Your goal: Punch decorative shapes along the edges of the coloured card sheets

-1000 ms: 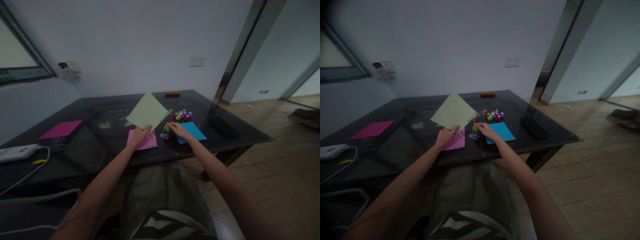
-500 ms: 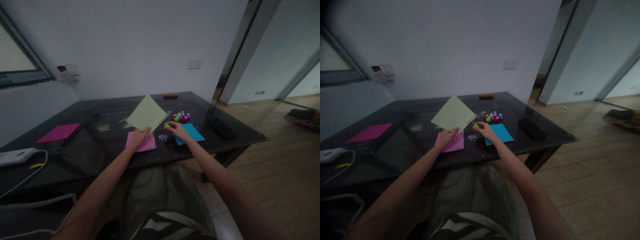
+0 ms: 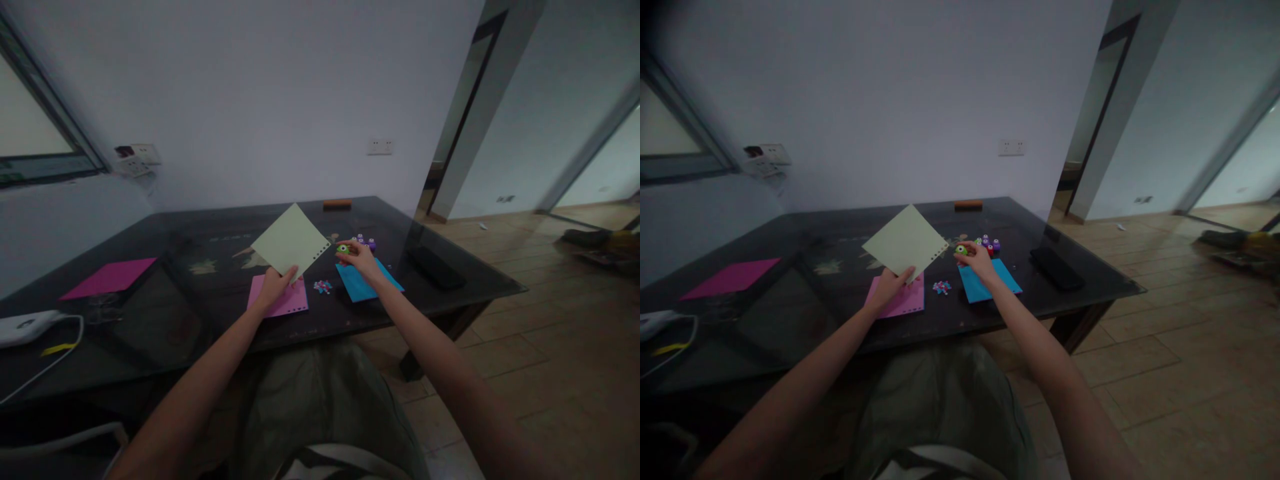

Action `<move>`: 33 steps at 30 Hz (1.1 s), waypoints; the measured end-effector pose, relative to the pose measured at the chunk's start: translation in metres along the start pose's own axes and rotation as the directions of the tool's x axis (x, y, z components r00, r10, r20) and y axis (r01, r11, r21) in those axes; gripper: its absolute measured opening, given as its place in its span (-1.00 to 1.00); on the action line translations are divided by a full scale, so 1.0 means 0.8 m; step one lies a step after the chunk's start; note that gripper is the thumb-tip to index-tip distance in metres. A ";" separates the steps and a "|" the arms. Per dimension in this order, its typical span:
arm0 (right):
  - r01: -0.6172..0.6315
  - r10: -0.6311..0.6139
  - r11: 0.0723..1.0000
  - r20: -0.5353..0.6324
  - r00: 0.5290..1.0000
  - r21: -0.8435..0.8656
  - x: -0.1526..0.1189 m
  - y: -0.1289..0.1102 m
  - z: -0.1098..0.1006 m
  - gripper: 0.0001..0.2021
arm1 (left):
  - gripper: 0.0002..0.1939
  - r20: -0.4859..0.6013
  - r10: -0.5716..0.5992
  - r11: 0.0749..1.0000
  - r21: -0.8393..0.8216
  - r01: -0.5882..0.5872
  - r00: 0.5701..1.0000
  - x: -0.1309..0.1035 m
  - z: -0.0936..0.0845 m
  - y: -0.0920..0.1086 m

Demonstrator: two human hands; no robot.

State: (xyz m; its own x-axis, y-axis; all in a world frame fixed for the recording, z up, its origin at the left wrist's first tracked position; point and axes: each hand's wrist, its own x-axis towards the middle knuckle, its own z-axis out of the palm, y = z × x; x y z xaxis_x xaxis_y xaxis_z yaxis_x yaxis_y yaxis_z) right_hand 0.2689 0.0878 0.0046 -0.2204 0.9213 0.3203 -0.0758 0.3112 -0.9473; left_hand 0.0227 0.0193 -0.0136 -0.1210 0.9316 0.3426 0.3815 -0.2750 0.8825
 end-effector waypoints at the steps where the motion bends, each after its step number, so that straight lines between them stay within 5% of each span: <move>1: -0.001 0.001 1.000 -0.035 0.999 -0.005 0.008 -0.001 -0.007 -0.57 | -0.62 0.001 0.000 1.000 -0.009 0.000 1.000 -0.001 0.000 0.001; 5: -0.024 0.013 0.998 -0.163 0.987 -0.062 0.044 0.001 -0.041 -0.62 | -0.63 -0.015 0.008 1.000 -0.024 -0.008 1.000 -0.001 0.001 0.003; 8: -0.030 -0.022 0.952 -0.164 0.986 -0.306 0.066 0.011 -0.064 -0.76 | -0.66 -0.008 0.003 1.000 -0.018 -0.004 1.000 0.000 0.002 0.000; 13: 0.001 -0.099 0.597 -0.072 0.992 -0.802 0.076 0.034 -0.078 -0.80 | -0.67 0.004 -0.005 1.000 -0.019 0.005 1.000 0.000 0.001 -0.003; 19: 0.102 -0.040 0.350 0.094 0.995 -0.931 0.070 0.048 -0.068 -0.72 | -0.67 -0.007 -0.006 1.000 0.005 0.006 1.000 0.001 0.001 -0.004; 27: 0.193 -0.060 0.283 0.184 0.981 -0.940 0.073 0.058 -0.073 -0.77 | -0.61 -0.014 -0.006 1.000 0.008 0.006 1.000 0.003 0.002 -0.009; 33: 0.129 -0.055 0.344 0.117 0.992 -0.930 0.070 0.062 -0.071 -0.74 | -0.61 -0.005 -0.018 0.999 0.036 0.018 1.000 0.001 0.001 -0.007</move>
State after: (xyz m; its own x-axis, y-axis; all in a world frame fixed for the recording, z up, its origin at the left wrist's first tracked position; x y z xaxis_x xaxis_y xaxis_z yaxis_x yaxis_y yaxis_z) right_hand 0.3080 0.1679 -0.0244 -0.3284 0.8691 0.3699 0.8500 0.4427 -0.2855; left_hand 0.0212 0.0218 -0.0181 -0.1321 0.9353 0.3283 0.4119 -0.2494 0.8764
